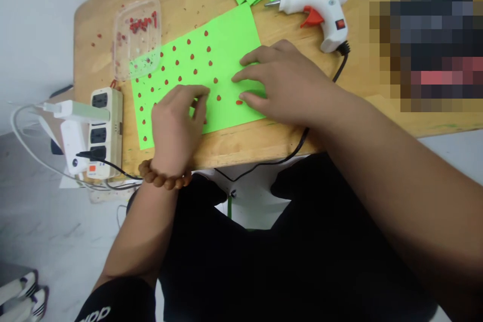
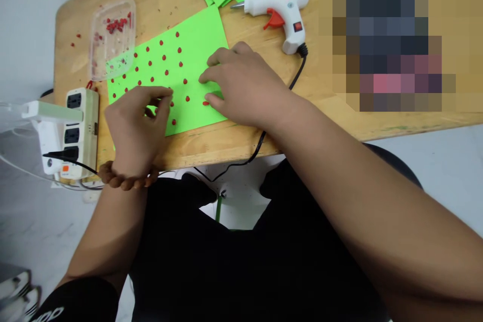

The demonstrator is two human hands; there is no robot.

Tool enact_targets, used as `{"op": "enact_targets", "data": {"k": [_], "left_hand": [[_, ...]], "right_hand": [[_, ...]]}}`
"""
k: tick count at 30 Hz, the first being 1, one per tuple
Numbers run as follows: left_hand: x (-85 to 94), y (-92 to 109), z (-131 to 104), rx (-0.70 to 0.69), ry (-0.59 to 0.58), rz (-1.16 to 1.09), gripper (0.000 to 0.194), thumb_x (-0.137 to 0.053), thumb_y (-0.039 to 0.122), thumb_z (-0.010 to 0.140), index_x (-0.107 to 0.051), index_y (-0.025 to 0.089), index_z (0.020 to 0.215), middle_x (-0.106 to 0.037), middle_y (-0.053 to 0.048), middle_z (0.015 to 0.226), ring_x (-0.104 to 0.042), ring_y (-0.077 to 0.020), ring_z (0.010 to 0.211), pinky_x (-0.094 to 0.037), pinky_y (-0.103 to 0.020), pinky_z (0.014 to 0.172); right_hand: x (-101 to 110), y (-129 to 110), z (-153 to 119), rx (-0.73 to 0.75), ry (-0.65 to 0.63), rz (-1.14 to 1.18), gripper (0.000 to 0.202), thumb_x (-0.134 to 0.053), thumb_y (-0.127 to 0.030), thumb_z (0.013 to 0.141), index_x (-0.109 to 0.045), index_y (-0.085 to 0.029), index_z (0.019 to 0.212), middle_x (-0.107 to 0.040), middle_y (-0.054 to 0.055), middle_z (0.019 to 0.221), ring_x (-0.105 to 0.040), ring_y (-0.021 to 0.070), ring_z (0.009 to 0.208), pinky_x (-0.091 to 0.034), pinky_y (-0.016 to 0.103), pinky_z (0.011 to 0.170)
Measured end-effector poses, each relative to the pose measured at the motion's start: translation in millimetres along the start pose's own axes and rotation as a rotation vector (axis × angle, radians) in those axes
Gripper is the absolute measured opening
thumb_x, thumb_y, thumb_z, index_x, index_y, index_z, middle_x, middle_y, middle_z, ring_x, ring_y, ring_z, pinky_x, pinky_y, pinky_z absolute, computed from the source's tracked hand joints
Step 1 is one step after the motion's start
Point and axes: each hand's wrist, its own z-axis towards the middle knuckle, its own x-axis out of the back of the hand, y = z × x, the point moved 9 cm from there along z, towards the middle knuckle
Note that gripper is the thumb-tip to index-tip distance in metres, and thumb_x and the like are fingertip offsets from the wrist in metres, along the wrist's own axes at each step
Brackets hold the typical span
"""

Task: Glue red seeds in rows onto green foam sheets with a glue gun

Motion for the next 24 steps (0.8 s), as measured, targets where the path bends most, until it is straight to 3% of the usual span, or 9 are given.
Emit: {"op": "enact_targets", "data": {"k": [3, 6, 10, 14, 18, 24], "left_hand": [[-12.9, 16, 3, -0.008, -0.02, -0.046, 0.013, -0.07, 0.018, 0.102, -0.071, 0.031, 0.105, -0.081, 0.0, 0.101, -0.074, -0.0209, 0.085, -0.06, -0.041, 0.083], [-22.8, 25, 7, -0.064, -0.066, -0.061, 0.015, -0.07, 0.015, 0.102, -0.075, 0.029, 0.108, -0.079, -0.002, 0.103, -0.074, -0.0212, 0.09, -0.06, -0.04, 0.087], [-41.0, 25, 8, -0.09, -0.194, -0.024, 0.014, -0.076, 0.02, 0.104, -0.083, 0.027, 0.114, -0.077, -0.006, 0.106, -0.073, -0.0265, 0.099, -0.057, -0.044, 0.091], [-47.9, 29, 8, -0.113, -0.186, 0.061, 0.01, -0.075, 0.023, 0.105, -0.084, 0.026, 0.109, -0.074, -0.009, 0.103, -0.069, -0.0317, 0.103, -0.054, -0.048, 0.089], [-43.4, 26, 12, -0.069, -0.164, 0.034, 0.01, -0.074, 0.018, 0.1, -0.077, 0.027, 0.099, -0.071, -0.007, 0.101, -0.069, -0.0282, 0.097, -0.055, -0.048, 0.086], [-8.8, 8, 16, -0.008, -0.053, -0.014, 0.019, -0.074, 0.009, 0.091, -0.07, 0.027, 0.089, -0.073, 0.0, 0.09, -0.07, -0.0208, 0.088, -0.059, -0.042, 0.086]], "right_hand": [[1, 0, -1, -0.011, -0.008, 0.002, 0.056, -0.051, -0.067, 0.093, -0.077, -0.055, 0.141, -0.073, -0.007, 0.151, -0.052, 0.0452, 0.149, -0.034, 0.073, 0.128], [2, 1, -2, -0.017, -0.009, 0.021, 0.058, -0.051, -0.069, 0.094, -0.078, -0.051, 0.141, -0.07, -0.004, 0.156, -0.051, 0.046, 0.151, -0.034, 0.072, 0.128], [2, 0, -2, 0.008, -0.014, 0.02, 0.055, -0.053, -0.065, 0.094, -0.078, -0.051, 0.142, -0.072, -0.003, 0.154, -0.053, 0.0455, 0.15, -0.035, 0.073, 0.128], [1, -1, -1, 0.033, -0.007, -0.02, 0.053, -0.053, -0.062, 0.097, -0.078, -0.048, 0.142, -0.073, -0.002, 0.152, -0.055, 0.0425, 0.148, -0.036, 0.07, 0.129], [2, -2, -2, 0.036, -0.004, -0.02, 0.051, -0.054, -0.06, 0.097, -0.079, -0.046, 0.139, -0.072, 0.0, 0.154, -0.055, 0.0436, 0.148, -0.037, 0.07, 0.128], [3, -2, -2, 0.008, 0.0, -0.016, 0.052, -0.055, -0.061, 0.094, -0.08, -0.048, 0.138, -0.072, -0.002, 0.153, -0.055, 0.0458, 0.147, -0.037, 0.072, 0.127]]}}
